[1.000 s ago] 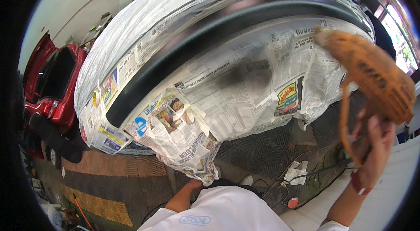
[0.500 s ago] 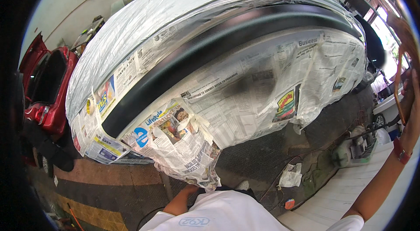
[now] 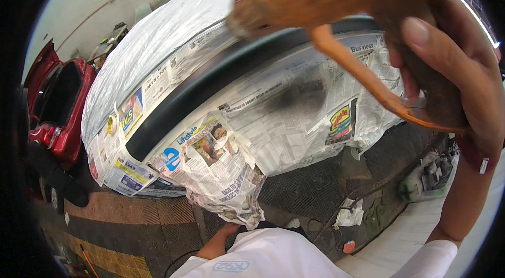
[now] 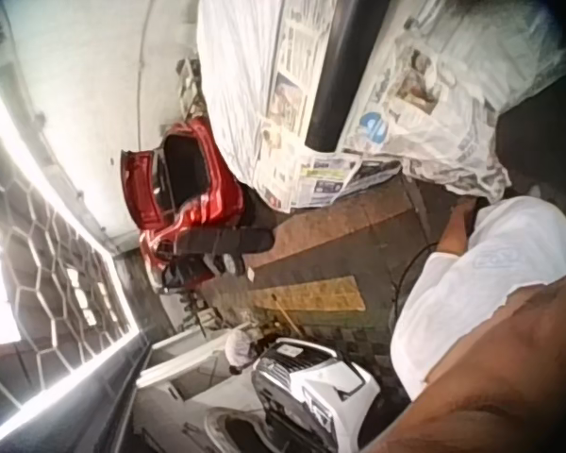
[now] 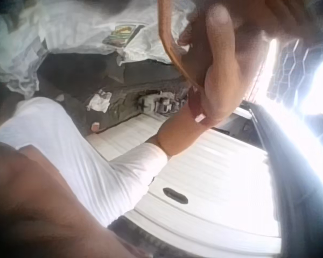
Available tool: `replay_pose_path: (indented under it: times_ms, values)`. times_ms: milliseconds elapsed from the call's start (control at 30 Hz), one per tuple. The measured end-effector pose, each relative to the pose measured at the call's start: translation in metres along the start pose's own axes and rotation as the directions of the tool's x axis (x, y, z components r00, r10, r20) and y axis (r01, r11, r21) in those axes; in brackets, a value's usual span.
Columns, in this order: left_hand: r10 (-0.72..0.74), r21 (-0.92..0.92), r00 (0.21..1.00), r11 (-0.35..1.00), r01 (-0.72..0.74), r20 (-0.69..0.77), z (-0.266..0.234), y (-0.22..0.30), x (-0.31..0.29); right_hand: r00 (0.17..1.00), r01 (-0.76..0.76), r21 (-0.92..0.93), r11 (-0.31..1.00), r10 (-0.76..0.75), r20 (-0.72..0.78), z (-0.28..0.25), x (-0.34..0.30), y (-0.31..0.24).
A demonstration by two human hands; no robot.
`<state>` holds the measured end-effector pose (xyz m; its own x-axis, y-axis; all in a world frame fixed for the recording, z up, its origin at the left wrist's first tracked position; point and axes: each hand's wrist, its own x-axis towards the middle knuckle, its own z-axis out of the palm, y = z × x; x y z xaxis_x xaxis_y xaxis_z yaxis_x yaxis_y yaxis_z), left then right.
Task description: The person uses a spray gun to apply paint to a car bumper that is masked with newspaper and plastic. After spraying, the person uses a brush to wipe the painted surface. The task occurs in a workshop with other car parts visible.
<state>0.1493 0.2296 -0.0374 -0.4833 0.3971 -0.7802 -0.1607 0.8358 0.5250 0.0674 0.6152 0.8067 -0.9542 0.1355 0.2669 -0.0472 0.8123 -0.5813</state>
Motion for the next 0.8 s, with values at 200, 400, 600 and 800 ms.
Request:
replay_pose_path:
  times_ms: [200,400,600,800]
  values:
    - [-0.059,-0.200,0.997,0.979,0.049,-0.045,0.010,-0.011,0.010,0.994,0.104,-0.035,0.994,-0.104,0.024,0.019,0.016,-0.032]
    - [-0.173,-0.166,0.985,0.971,0.173,0.017,-0.003,0.019,-0.025,0.998,0.042,-0.111,0.993,-0.046,-0.033,-0.007,0.031,-0.030]
    - [-0.217,-0.101,0.976,0.972,0.213,-0.027,0.004,0.019,-0.038,0.987,-0.094,-0.134,0.987,0.075,-0.140,-0.057,0.040,0.003]
    - [-0.208,-0.118,0.977,0.972,0.203,-0.035,0.017,0.034,-0.034,0.975,-0.057,-0.192,0.980,0.013,-0.220,-0.146,0.034,0.107]
